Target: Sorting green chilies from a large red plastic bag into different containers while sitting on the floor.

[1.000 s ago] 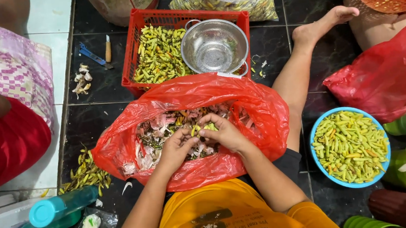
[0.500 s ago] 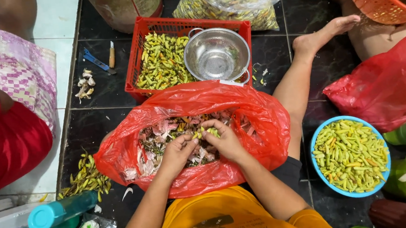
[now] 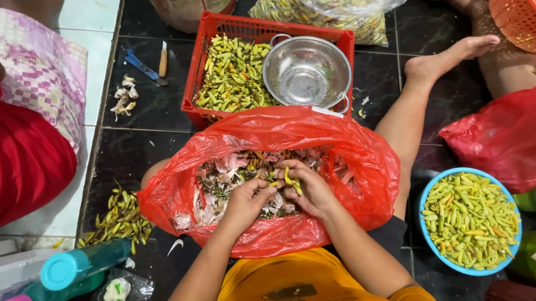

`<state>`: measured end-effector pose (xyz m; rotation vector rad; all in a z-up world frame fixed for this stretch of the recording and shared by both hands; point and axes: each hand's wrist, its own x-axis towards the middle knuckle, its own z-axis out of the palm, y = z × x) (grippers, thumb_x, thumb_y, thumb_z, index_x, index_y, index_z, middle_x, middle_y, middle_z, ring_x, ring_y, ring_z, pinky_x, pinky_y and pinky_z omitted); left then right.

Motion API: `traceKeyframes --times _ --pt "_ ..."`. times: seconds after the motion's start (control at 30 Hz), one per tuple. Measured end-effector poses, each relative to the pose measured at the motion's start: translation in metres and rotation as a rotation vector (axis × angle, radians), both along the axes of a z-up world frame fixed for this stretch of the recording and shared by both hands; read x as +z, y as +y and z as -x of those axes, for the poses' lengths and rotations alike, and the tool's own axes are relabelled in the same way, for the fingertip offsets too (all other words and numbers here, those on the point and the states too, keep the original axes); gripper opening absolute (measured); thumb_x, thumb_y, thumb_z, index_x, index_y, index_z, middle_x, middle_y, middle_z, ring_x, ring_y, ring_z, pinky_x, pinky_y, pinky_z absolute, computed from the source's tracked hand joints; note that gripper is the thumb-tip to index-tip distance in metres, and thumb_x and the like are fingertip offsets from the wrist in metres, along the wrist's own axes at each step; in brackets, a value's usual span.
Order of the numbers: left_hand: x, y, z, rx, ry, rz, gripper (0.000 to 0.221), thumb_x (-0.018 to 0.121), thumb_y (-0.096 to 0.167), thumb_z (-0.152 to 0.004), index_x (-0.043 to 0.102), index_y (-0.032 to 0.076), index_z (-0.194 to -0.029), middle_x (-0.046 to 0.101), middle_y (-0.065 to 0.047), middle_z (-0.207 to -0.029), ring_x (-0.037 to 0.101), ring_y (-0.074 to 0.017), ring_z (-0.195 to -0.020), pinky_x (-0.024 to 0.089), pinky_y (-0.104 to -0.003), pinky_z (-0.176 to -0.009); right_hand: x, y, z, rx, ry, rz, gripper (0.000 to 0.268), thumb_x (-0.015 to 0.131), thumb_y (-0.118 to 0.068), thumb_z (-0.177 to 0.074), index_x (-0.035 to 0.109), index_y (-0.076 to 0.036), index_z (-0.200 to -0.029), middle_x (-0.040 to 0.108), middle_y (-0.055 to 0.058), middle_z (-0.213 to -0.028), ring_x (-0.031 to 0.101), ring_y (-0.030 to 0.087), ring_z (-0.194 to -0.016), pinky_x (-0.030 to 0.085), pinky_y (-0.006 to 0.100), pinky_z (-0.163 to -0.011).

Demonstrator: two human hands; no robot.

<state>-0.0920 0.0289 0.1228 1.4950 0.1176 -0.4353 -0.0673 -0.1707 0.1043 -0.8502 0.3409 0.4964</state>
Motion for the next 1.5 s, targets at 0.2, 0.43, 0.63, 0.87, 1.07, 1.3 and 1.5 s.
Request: traceKeyframes --times 0.2,0.43,0.63,0.87,1.07,1.3,1.5 --pt "0.028 0.011 0.002 -0.096 -0.139 -0.399 0.015 0.079 0.028 -0.090 0.081 0.013 -0.086 0.078 -0.005 -0.067 0.074 -0.0182 -0.066 0.058 -0.032 -0.069 -0.005 0.008 0.008 0.169 -0.165 0.381 0.017 0.066 -0.011 -0.097 0.065 -0.006 -0.113 0.066 0.009 -0.073 0.067 0.014 -0.058 0.044 0.015 -0.042" --pt "0.026 0.009 0.002 -0.179 -0.467 -0.602 0.017 0.079 0.038 -0.088 0.080 0.022 -0.081 0.074 -0.003 -0.072 0.074 -0.0251 -0.079 0.058 -0.035 -0.078 -0.013 0.003 0.012 0.182 -0.178 0.431 0.007 0.068 -0.014 -0.098 0.069 -0.007 -0.098 0.065 0.010 -0.059 0.060 0.012 -0.048 0.045 0.020 -0.039" --pt "0.024 0.005 -0.008 -0.217 -0.736 -0.452 0.019 0.078 0.032 -0.088 0.075 0.021 -0.073 0.069 0.000 -0.059 0.071 -0.0241 -0.068 0.058 -0.035 -0.068 -0.035 -0.003 0.017 0.200 -0.077 0.269 0.010 0.063 -0.018 -0.102 0.066 -0.010 -0.097 0.068 0.008 -0.075 0.068 0.011 -0.058 0.046 0.015 -0.040" --pt "0.038 0.004 -0.005 -0.294 -0.850 -0.329 0.016 0.075 0.026 -0.091 0.074 0.016 -0.078 0.072 -0.005 -0.067 0.071 -0.0291 -0.070 0.058 -0.040 -0.067 -0.037 -0.012 0.003 0.123 0.053 0.035 0.015 0.058 -0.020 -0.104 0.060 -0.006 -0.108 0.067 0.016 -0.081 0.072 0.021 -0.061 0.038 0.012 -0.035" --pt "0.026 0.027 -0.004 -0.540 -0.600 -0.749 0.020 0.062 0.015 -0.092 0.080 0.014 -0.100 0.073 -0.010 -0.106 0.066 -0.0392 -0.099 0.055 -0.051 -0.080 0.001 -0.043 -0.042 -0.190 0.040 0.204 0.017 0.060 -0.014 -0.102 0.057 0.002 -0.096 0.062 0.016 -0.071 0.063 0.017 -0.055 0.031 0.013 -0.036" --pt "-0.040 0.018 -0.052 -0.275 -0.648 -1.247 0.020 0.067 0.035 -0.091 0.073 0.019 -0.102 0.069 -0.005 -0.098 0.070 -0.0313 -0.087 0.057 -0.047 -0.074 -0.005 -0.042 -0.045 -0.223 0.051 0.145 0.022 0.071 -0.011 -0.097 0.061 0.009 -0.097 0.063 0.019 -0.086 0.068 0.025 -0.066 0.040 0.018 -0.041" --pt "-0.102 0.003 -0.069 -0.151 -0.800 -1.457 0.011 0.069 0.026 -0.080 0.076 0.017 -0.083 0.072 -0.002 -0.084 0.073 -0.0255 -0.068 0.059 -0.042 -0.059 0.014 -0.025 -0.029 -0.076 -0.023 0.076 0.015 0.062 -0.010 -0.100 0.062 0.005 -0.099 0.070 0.019 -0.093 0.074 0.023 -0.070 0.042 0.014 -0.041"
